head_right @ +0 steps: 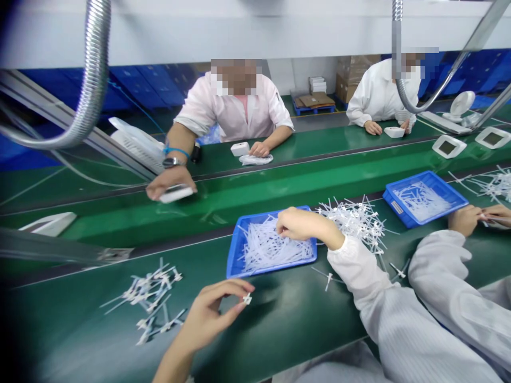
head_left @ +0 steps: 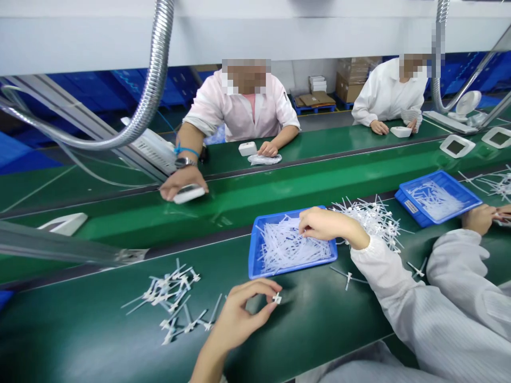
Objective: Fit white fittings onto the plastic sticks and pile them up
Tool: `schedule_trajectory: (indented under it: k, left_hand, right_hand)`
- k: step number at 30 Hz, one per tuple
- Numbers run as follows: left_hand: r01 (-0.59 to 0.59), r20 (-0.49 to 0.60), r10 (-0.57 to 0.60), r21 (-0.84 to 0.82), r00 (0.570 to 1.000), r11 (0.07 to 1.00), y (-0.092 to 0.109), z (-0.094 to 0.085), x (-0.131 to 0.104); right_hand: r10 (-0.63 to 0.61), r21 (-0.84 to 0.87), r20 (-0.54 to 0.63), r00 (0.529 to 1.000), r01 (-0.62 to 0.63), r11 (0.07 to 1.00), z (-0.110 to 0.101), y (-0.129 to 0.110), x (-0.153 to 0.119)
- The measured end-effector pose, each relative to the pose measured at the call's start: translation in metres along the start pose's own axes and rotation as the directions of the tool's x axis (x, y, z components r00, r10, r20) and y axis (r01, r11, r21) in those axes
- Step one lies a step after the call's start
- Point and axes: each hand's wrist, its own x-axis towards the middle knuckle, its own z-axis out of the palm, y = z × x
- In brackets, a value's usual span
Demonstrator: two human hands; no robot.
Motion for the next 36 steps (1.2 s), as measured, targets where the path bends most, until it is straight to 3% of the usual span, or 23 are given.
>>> schedule_trajectory:
  k: [3, 5, 8, 11, 15, 19, 23, 25, 29, 36]
  left_hand:
    - [-0.152, -0.020, 0.151, -0.233, 0.988, 0.960, 0.022, -0.008, 0.045]
    - [-0.234, -0.106, 0.213, -0.269, 0.971, 0.934, 0.035, -0.011, 0.078]
    - [-0.272, -0.289, 0.224, -0.138, 0.931, 0.952, 0.055, -0.009, 0.120]
    - [-0.244, -0.407, 0.223, 0.000, 0.886, 0.970, 0.068, 0.002, 0.143]
    - [-0.196, -0.401, 0.173, -0.016, 0.900, 0.981, 0.070, 0.017, 0.147]
    - [-0.121, -0.461, 0.012, -0.207, 0.887, 0.971, 0.064, 0.016, 0.141]
    - [-0.201, -0.452, 0.000, -0.396, 0.892, 0.896, 0.056, 0.013, 0.143]
    - [-0.254, -0.449, 0.034, -0.441, 0.893, 0.861, 0.054, 0.014, 0.145]
    - [-0.256, -0.486, 0.023, -0.419, 0.874, 0.871, 0.057, 0.018, 0.149]
    - [-0.205, -0.469, 0.052, -0.282, 0.882, 0.937, 0.060, 0.024, 0.146]
  right_hand:
    - [-0.007, 0.205, -0.254, 0.967, 0.061, 0.977, -0.012, -0.007, -0.012]
    - [0.073, 0.447, -0.396, 0.915, 0.123, 0.886, -0.017, -0.015, -0.018]
    - [0.139, 0.698, -0.490, 0.861, 0.291, 0.655, -0.021, -0.026, -0.024]
    - [0.061, 0.678, -0.580, 0.812, 0.440, 0.589, -0.021, -0.033, -0.025]
    - [0.086, 0.664, -0.605, 0.791, 0.442, 0.603, -0.015, -0.034, -0.019]
    - [0.159, 0.781, -0.508, 0.846, 0.375, 0.499, -0.006, -0.035, -0.014]
    - [0.157, 0.811, -0.486, 0.860, 0.377, 0.447, -0.003, -0.039, -0.010]
    - [0.169, 0.790, -0.538, 0.826, 0.424, 0.443, -0.004, -0.039, -0.008]
    - [0.238, 0.723, -0.665, 0.708, 0.530, 0.444, -0.005, -0.032, -0.006]
    - [0.324, 0.746, -0.640, 0.697, 0.462, 0.480, -0.004, -0.033, -0.005]
